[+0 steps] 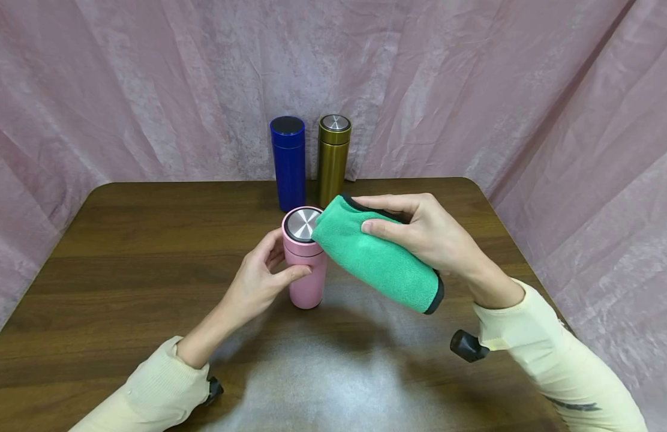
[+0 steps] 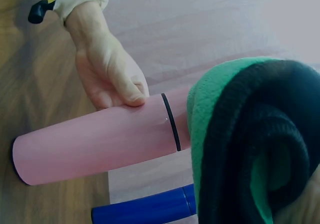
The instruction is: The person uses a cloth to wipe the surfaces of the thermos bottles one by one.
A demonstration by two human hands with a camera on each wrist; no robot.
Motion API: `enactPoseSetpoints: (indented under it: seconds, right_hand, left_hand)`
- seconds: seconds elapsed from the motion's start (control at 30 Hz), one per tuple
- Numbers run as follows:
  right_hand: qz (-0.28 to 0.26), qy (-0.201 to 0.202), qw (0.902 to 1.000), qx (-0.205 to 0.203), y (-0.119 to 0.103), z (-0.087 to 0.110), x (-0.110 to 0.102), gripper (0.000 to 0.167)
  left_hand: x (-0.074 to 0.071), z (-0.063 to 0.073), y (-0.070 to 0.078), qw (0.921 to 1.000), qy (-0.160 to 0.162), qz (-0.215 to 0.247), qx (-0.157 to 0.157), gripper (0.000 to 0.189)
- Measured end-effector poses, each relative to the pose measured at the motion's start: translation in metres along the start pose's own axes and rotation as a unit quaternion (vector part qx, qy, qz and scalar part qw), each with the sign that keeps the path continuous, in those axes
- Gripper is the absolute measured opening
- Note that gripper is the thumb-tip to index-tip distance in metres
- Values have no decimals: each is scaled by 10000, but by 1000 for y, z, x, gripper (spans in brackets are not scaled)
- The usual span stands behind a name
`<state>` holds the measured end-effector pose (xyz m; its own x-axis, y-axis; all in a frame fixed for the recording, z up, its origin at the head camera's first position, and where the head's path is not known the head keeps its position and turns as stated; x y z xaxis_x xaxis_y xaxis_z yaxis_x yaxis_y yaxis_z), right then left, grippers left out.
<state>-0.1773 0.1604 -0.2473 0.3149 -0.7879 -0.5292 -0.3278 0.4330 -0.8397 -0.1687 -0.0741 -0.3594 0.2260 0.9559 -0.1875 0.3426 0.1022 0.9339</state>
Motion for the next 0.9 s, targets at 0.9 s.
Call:
enactPoseSetpoints:
  seconds: [0.9]
  right_hand:
    - [679, -350, 9959, -486, -45, -31, 11, 32]
  left_hand:
    - [-2, -2, 0, 9999, -148, 1, -64, 63]
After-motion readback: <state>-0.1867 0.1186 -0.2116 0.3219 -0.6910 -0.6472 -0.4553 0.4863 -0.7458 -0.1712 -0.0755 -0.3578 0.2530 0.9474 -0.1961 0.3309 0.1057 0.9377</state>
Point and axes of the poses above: each hand's wrist, its own z-axis away from the middle knuckle, its own x-axis out of the palm, y = z × x, the point moved 6 cm from there along -z, towards the middle knuckle, and after that the axes turned 1 degree about x, right-handed, at the moved point
